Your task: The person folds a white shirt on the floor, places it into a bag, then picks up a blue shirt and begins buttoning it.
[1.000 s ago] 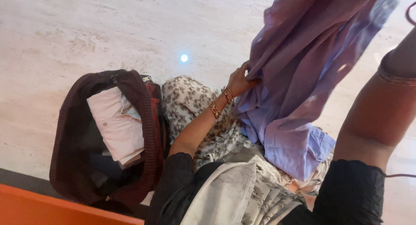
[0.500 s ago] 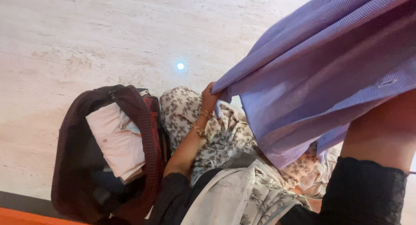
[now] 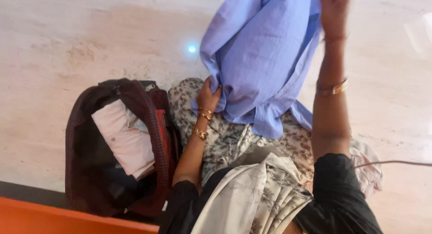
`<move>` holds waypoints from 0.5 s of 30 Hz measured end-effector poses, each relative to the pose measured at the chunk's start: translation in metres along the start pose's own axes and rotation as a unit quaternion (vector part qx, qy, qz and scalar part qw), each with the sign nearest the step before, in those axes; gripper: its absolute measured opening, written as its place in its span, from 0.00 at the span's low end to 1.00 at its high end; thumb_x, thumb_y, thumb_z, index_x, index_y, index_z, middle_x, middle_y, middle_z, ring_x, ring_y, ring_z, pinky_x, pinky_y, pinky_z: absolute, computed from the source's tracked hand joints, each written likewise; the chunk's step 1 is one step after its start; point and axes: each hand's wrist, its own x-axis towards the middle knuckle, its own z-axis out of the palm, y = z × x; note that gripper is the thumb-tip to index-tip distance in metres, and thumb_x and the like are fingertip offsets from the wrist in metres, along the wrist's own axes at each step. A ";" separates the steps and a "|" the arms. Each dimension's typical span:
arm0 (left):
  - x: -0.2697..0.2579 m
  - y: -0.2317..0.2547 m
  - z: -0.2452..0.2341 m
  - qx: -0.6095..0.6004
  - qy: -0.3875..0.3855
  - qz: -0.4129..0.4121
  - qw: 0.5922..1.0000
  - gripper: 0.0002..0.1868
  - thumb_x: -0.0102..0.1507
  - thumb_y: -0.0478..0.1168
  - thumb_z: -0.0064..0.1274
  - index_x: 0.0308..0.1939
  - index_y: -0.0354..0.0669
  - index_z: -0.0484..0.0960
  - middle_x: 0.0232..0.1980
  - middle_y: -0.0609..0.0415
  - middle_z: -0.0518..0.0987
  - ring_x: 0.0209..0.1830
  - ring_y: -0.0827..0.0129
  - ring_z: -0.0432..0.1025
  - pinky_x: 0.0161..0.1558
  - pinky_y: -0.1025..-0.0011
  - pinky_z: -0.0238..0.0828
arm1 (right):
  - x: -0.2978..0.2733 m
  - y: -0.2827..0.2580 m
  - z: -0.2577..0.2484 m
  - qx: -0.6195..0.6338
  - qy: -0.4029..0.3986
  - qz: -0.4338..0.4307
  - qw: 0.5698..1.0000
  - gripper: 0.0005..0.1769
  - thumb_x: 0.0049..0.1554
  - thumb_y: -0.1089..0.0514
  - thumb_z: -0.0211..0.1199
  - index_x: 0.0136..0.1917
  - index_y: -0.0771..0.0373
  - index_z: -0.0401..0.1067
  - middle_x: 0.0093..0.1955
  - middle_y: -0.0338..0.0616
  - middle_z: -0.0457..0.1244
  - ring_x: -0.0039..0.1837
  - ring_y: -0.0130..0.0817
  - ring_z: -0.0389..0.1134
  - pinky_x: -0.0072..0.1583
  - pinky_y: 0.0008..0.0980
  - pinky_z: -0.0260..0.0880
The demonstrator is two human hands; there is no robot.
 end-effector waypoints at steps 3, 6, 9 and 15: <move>-0.016 -0.024 0.018 -0.008 -0.049 0.087 0.995 0.32 0.64 0.58 0.60 0.59 0.35 0.77 0.47 0.39 0.83 0.44 0.51 0.77 0.43 0.60 0.74 | -0.164 0.043 0.030 -0.121 0.004 0.144 0.982 0.10 0.66 0.59 0.64 0.59 0.61 0.80 0.43 0.43 0.69 0.45 0.24 0.64 0.48 0.27 0.66; -0.026 -0.037 0.018 -0.019 -0.186 -0.028 0.982 0.31 0.65 0.62 0.58 0.49 0.33 0.82 0.42 0.41 0.82 0.41 0.54 0.77 0.46 0.62 0.74 | -0.303 0.058 0.026 -0.181 0.038 0.270 0.945 0.13 0.63 0.49 0.67 0.53 0.61 0.79 0.47 0.47 0.72 0.47 0.36 0.75 0.48 0.34 0.72; -0.022 -0.037 0.016 -0.108 -0.241 -0.200 0.944 0.30 0.68 0.62 0.54 0.55 0.38 0.86 0.40 0.30 0.77 0.39 0.40 0.72 0.40 0.59 0.63 | -0.360 0.034 0.010 -0.261 0.014 0.282 0.923 0.20 0.58 0.45 0.72 0.57 0.60 0.77 0.50 0.46 0.72 0.51 0.38 0.75 0.52 0.37 0.74; -0.024 0.004 0.000 -0.003 -0.074 0.053 0.996 0.25 0.70 0.56 0.56 0.55 0.37 0.82 0.52 0.43 0.81 0.52 0.55 0.77 0.55 0.62 0.73 | -0.372 -0.046 0.017 -0.380 -0.186 0.245 0.872 0.45 0.39 0.39 0.80 0.65 0.58 0.71 0.60 0.53 0.65 0.56 0.49 0.69 0.50 0.48 0.71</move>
